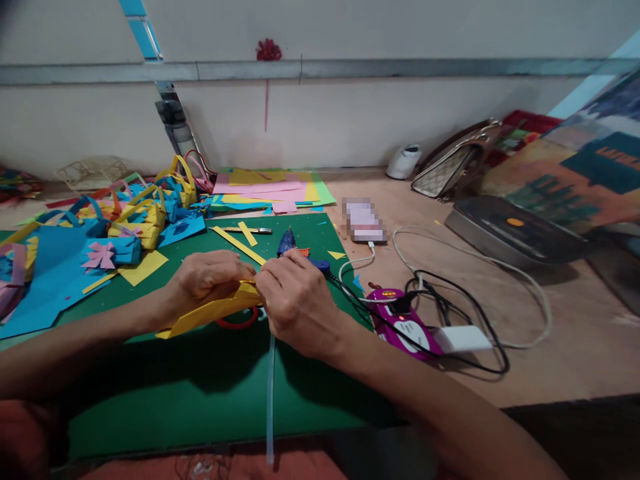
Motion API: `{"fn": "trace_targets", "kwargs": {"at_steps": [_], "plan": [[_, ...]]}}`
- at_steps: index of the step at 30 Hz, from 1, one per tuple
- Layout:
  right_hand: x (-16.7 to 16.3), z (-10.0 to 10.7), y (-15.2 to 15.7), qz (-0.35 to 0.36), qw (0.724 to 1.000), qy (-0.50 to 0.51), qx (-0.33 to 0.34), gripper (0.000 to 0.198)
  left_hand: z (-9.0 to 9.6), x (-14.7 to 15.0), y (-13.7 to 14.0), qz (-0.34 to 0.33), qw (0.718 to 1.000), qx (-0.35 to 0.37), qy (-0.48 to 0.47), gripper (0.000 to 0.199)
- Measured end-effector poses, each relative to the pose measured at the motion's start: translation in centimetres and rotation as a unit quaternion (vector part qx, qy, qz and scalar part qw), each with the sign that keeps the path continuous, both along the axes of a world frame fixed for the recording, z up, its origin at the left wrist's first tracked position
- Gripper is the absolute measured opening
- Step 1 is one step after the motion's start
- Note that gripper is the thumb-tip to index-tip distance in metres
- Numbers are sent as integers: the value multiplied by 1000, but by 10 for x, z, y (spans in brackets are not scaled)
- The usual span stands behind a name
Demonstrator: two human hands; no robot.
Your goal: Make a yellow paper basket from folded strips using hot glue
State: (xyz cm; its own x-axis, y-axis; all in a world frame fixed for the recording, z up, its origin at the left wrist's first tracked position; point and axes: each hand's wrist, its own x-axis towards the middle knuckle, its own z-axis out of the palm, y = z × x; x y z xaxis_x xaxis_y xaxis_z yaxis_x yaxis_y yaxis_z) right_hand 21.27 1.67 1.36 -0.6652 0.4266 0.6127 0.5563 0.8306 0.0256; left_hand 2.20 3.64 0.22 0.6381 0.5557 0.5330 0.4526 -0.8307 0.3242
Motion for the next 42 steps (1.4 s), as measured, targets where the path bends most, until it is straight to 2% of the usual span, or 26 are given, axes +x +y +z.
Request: {"fn": "trace_targets", "kwargs": {"at_steps": [5, 9, 15, 19, 29, 32, 34, 37, 42], "plan": [[0, 0, -2, -16, 1000, -12, -5, 19, 2, 1, -1, -9, 999, 37, -10, 25], [0, -1, -4, -21, 999, -35, 26, 21, -1, 2, 1, -22, 997, 69, -38, 23], [0, 1, -4, -19, 997, -51, 46, 25, 0, -1, 3, -36, 999, 38, 8, 23], [1, 2, -4, -13, 998, -47, 47, 28, 5, -1, 0, -19, 997, 49, 51, 24], [0, 3, -7, -9, 997, -62, 52, 21, 16, 2, -8, -25, 995, 59, 75, 26], [1, 4, -7, 14, 1000, -8, -4, 20, 14, 0, -7, -27, 996, 72, 49, 24], [1, 6, -6, 29, 994, 58, -92, 17, 11, -1, -5, -30, 996, 78, 25, 24], [0, 9, -5, 34, 966, 149, -208, 13, 5, -1, -3, -29, 997, 78, -9, 22], [-2, 10, -5, 26, 934, 210, -286, 11, -5, 1, -2, -21, 996, 51, -73, 19]]}}
